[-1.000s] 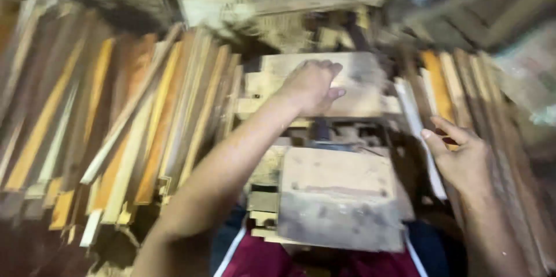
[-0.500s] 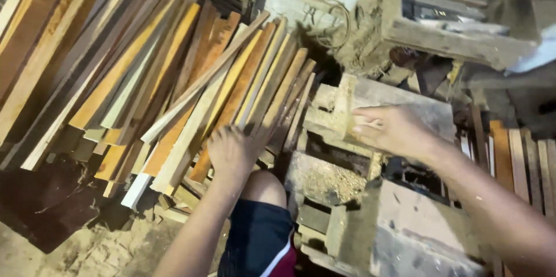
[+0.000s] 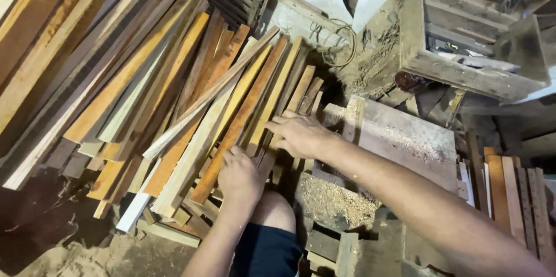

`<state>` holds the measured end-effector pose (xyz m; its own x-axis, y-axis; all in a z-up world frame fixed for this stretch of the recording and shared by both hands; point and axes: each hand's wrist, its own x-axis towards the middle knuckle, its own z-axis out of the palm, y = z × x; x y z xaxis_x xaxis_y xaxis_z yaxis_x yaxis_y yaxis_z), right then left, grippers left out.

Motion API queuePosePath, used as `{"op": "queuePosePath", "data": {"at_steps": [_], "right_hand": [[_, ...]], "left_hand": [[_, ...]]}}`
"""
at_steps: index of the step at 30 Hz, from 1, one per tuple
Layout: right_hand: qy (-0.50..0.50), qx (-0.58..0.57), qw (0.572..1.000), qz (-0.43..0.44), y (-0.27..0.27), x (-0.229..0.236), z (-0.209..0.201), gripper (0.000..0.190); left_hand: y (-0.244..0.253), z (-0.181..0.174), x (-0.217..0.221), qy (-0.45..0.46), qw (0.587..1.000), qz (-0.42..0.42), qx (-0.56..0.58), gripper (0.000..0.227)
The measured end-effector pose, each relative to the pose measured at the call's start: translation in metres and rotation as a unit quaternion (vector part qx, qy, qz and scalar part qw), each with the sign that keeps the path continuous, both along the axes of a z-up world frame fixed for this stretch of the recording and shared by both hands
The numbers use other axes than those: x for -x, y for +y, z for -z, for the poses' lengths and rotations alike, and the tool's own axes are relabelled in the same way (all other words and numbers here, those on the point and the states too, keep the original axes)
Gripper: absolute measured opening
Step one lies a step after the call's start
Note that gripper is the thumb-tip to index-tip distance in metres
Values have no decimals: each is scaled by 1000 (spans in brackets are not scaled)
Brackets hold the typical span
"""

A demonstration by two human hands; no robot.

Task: Feeding thin wooden strips through a shaping machine to create a profile.

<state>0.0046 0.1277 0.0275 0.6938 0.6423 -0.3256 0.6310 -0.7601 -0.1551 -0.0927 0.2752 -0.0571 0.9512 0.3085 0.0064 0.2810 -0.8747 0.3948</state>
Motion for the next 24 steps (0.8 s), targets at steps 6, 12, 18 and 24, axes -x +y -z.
{"op": "queuePosePath", "data": {"at_steps": [6,12,18,24], "right_hand": [[-112,-85,980,-142,-17,-10,19,56],[-138,-216,951,-172,-58,-11,17,38],[-55,-107,991,60,-127,30,-41,33],[-62,-229,956,171,-227,51,-28,25]], "left_hand": [[33,33,22,-90,992,85,-36,41],[42,-1,21,-201,957,209,-26,37],[-12,-24,-14,-295,919,261,-20,29],[-102,-12,-49,-246,895,357,103,26]]}}
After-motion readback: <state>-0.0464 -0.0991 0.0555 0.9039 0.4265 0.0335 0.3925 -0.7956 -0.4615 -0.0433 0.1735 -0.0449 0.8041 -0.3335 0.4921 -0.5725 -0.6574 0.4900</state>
